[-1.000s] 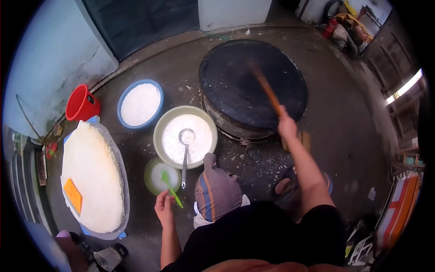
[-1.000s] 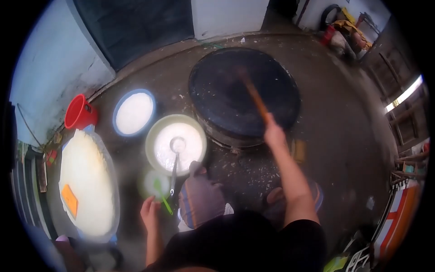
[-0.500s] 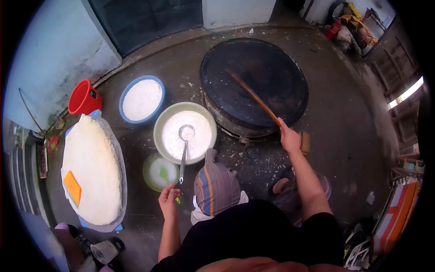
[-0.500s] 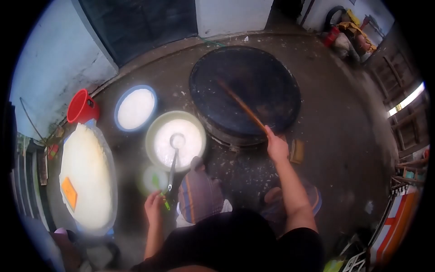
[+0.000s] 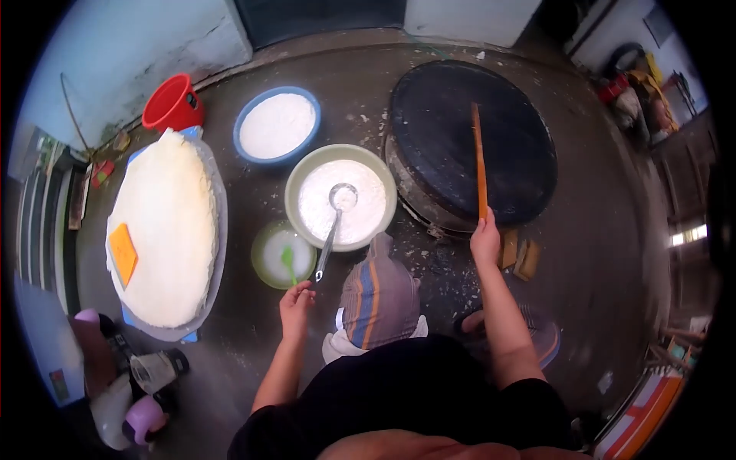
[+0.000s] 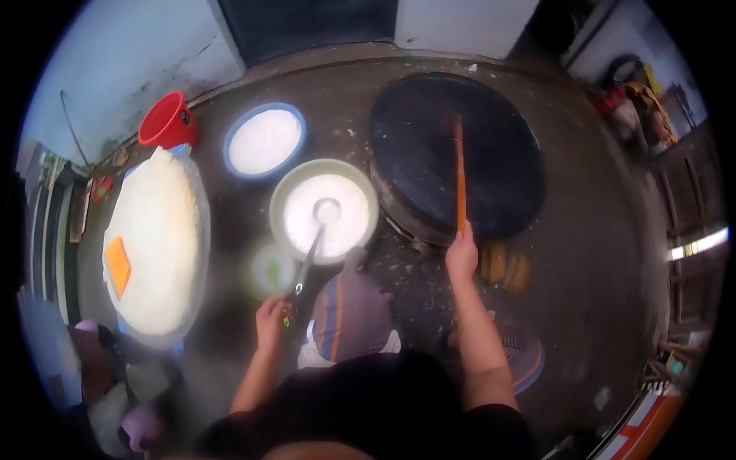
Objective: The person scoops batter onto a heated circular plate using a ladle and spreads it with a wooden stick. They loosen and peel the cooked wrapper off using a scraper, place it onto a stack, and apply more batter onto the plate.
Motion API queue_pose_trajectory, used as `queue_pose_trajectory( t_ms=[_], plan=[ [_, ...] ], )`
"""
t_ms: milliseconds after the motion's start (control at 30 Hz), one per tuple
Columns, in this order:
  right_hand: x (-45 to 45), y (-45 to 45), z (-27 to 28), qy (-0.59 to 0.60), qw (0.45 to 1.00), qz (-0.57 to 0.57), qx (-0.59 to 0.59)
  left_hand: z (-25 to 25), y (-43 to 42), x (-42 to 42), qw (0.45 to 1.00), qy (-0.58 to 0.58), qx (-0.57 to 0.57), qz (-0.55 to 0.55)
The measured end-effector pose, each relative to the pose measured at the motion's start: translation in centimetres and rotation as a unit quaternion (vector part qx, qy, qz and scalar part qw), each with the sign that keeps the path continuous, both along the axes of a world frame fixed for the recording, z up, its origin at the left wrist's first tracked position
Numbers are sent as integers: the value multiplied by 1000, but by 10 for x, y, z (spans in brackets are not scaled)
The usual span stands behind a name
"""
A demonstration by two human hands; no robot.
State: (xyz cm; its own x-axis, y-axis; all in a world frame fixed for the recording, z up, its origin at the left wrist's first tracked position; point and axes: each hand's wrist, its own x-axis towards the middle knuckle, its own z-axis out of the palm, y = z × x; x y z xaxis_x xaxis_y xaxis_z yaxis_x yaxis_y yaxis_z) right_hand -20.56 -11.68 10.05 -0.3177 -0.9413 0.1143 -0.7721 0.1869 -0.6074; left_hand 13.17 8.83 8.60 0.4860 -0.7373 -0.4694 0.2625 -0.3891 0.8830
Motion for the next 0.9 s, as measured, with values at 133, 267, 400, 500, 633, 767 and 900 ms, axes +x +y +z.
queue_pose_trajectory(
  t_ms=[133, 267, 400, 500, 633, 767, 900],
  plan=[
    [28, 24, 25, 178, 908, 369, 87, -28, 2, 19, 998, -63, 9, -8],
    [34, 7, 23, -196, 909, 316, 186, -118, 10, 48, 914, -394, 55, -84],
    [81, 4, 75, 98, 901, 398, 138, -137, 4, 36, 807, -476, 307, -164],
    [123, 1, 88, 146, 846, 509, 64, -151, -3, 31, 804, -434, 369, -172],
    [196, -2, 94, 294, 747, 585, 111, -192, -3, 40, 869, -298, 376, -123],
    [245, -16, 30, 391, 670, 598, 201, -160, -3, 49, 916, -234, 326, -17],
    [253, -24, -8, 282, 720, 584, 247, -102, 23, 24, 945, -259, 199, 22]
  ],
)
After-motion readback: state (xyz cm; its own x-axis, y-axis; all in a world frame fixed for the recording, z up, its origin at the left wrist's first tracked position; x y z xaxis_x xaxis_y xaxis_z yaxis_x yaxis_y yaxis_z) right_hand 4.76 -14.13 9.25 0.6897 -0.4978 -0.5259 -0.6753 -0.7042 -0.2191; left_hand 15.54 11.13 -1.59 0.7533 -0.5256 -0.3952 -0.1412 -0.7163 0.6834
